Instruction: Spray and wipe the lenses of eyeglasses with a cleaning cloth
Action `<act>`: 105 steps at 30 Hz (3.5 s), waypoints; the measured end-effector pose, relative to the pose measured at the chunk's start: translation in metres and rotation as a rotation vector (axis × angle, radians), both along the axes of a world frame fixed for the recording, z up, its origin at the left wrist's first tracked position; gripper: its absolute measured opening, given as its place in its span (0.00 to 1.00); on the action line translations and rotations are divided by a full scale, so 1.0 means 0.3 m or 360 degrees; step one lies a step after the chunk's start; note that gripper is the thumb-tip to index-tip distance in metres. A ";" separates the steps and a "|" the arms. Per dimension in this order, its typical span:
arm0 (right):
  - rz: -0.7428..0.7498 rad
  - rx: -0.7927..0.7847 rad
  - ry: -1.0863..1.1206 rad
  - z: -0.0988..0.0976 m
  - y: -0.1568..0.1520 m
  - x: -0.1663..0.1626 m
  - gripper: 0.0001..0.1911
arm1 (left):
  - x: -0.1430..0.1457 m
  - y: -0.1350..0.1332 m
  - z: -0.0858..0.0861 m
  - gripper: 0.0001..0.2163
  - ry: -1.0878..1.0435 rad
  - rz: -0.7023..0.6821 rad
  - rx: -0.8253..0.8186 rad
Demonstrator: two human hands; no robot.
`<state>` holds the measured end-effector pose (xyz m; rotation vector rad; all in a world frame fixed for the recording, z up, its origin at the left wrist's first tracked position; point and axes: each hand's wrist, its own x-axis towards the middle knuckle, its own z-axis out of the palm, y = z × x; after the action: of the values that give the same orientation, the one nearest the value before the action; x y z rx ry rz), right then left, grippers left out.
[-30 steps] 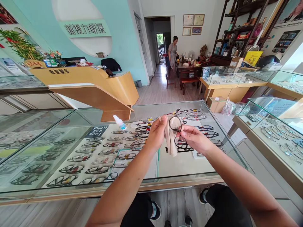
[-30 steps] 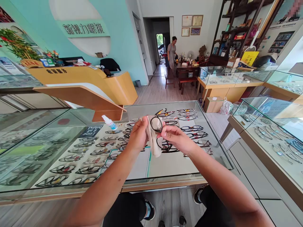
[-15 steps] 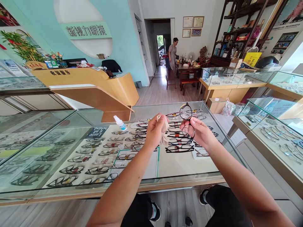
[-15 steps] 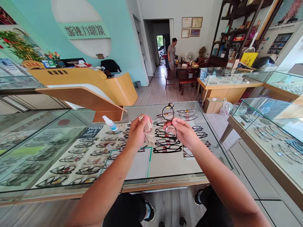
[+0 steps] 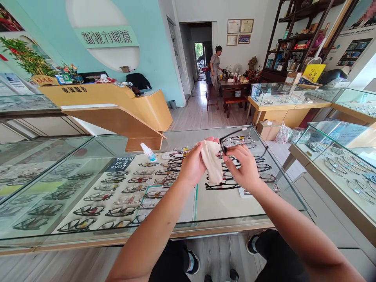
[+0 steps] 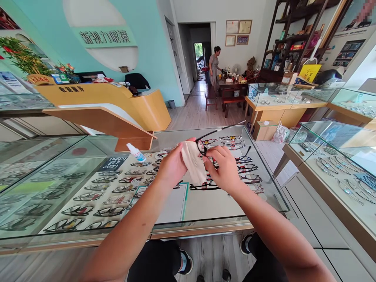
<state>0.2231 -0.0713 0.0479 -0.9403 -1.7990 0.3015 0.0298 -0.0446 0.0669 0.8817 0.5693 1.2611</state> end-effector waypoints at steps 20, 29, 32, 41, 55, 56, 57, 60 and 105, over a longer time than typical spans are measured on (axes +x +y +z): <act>-0.0122 -0.0150 0.0140 0.028 0.017 0.056 0.15 | -0.038 0.008 -0.009 0.20 0.0408 0.0511 0.0674; 0.0660 -0.0782 0.0647 0.080 0.019 0.088 0.14 | -0.046 0.008 -0.033 0.39 0.1612 0.0980 0.2039; 0.0770 -0.0868 0.0588 0.071 0.020 0.090 0.14 | -0.049 0.020 -0.035 0.41 0.1692 0.1012 0.2121; 0.0679 -0.0566 0.0366 0.046 0.027 0.098 0.21 | -0.067 0.022 -0.036 0.32 0.1726 0.1112 0.2183; -0.0334 0.1232 -0.0234 0.356 -0.004 0.094 0.26 | -0.097 -0.022 0.309 0.27 0.1210 0.1788 0.2172; -0.0384 0.1286 -0.0246 0.401 -0.008 0.088 0.27 | -0.095 -0.023 0.351 0.28 0.1164 0.1811 0.2177; -0.0423 0.1315 -0.0245 0.441 -0.013 0.082 0.29 | -0.091 -0.026 0.387 0.29 0.1141 0.1835 0.2161; -0.0474 0.1304 -0.0237 0.517 -0.029 0.067 0.30 | -0.083 -0.043 0.450 0.30 0.1170 0.1897 0.2053; -0.0563 0.0635 0.0051 0.508 -0.128 0.044 0.21 | -0.055 -0.116 0.436 0.22 0.1364 0.1701 0.1378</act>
<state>0.2363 -0.1098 0.2002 -0.9344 -1.5492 -0.2559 0.0134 -0.0793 0.1978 2.0387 1.3170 2.1426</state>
